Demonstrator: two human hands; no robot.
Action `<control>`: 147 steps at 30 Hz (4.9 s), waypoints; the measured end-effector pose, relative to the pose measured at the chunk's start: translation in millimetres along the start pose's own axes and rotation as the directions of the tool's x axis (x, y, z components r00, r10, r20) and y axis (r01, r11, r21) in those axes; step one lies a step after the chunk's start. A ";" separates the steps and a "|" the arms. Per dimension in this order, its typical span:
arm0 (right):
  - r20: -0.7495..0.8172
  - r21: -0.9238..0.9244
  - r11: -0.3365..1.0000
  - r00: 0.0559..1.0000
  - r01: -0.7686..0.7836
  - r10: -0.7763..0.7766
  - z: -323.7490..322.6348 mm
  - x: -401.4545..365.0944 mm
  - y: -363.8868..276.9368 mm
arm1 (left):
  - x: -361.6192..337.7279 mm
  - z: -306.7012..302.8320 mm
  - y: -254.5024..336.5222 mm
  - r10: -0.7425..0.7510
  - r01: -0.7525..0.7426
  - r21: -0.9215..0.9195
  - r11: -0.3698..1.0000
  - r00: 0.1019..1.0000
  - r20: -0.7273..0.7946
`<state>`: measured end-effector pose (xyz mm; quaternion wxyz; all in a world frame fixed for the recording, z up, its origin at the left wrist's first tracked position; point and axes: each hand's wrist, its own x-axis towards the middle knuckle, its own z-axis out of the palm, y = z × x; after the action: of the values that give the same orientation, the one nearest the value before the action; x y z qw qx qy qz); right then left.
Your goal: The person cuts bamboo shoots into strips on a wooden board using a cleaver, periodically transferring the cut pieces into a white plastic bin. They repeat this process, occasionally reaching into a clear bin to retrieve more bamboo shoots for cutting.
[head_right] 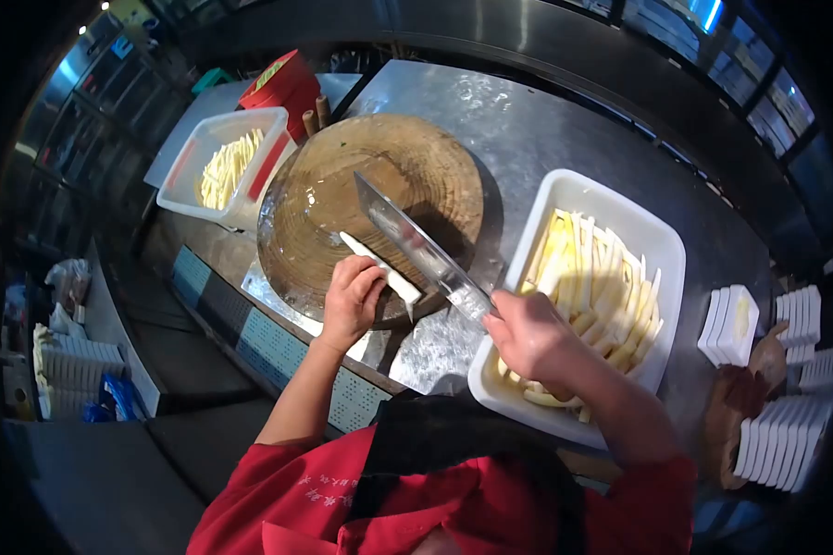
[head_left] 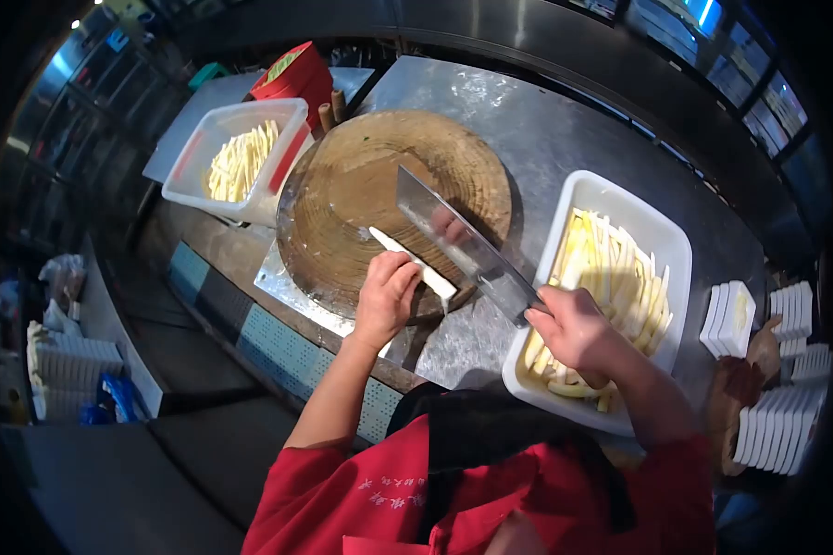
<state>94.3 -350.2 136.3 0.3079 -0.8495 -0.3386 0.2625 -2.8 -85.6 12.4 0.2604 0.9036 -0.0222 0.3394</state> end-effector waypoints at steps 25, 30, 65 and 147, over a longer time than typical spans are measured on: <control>0.106 -0.298 0.945 0.988 0.137 -0.110 34.8 68.6 -37.5 | 4.1 -14.4 -0.4 -0.112 0.128 -0.139 0.982 0.987 0.117; 0.092 -0.255 0.965 0.995 0.054 -0.031 25.7 52.0 -38.5 | -1.5 -14.2 -3.7 -0.041 0.045 -0.101 0.994 0.998 0.046; 0.151 -0.193 0.960 0.973 0.200 -0.172 40.9 109.5 -47.6 | -7.8 -24.9 -1.5 -0.046 0.068 -0.212 0.975 0.993 0.105; 0.042 -0.174 0.980 0.995 0.095 -0.089 45.4 26.8 -48.0 | -17.7 -51.4 -43.5 0.001 -0.016 0.116 0.993 0.991 0.131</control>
<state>61.6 -286.8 133.1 0.2377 -0.8523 -0.4044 0.2314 -37.9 -25.5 14.1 0.2034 0.9375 -0.0232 0.2813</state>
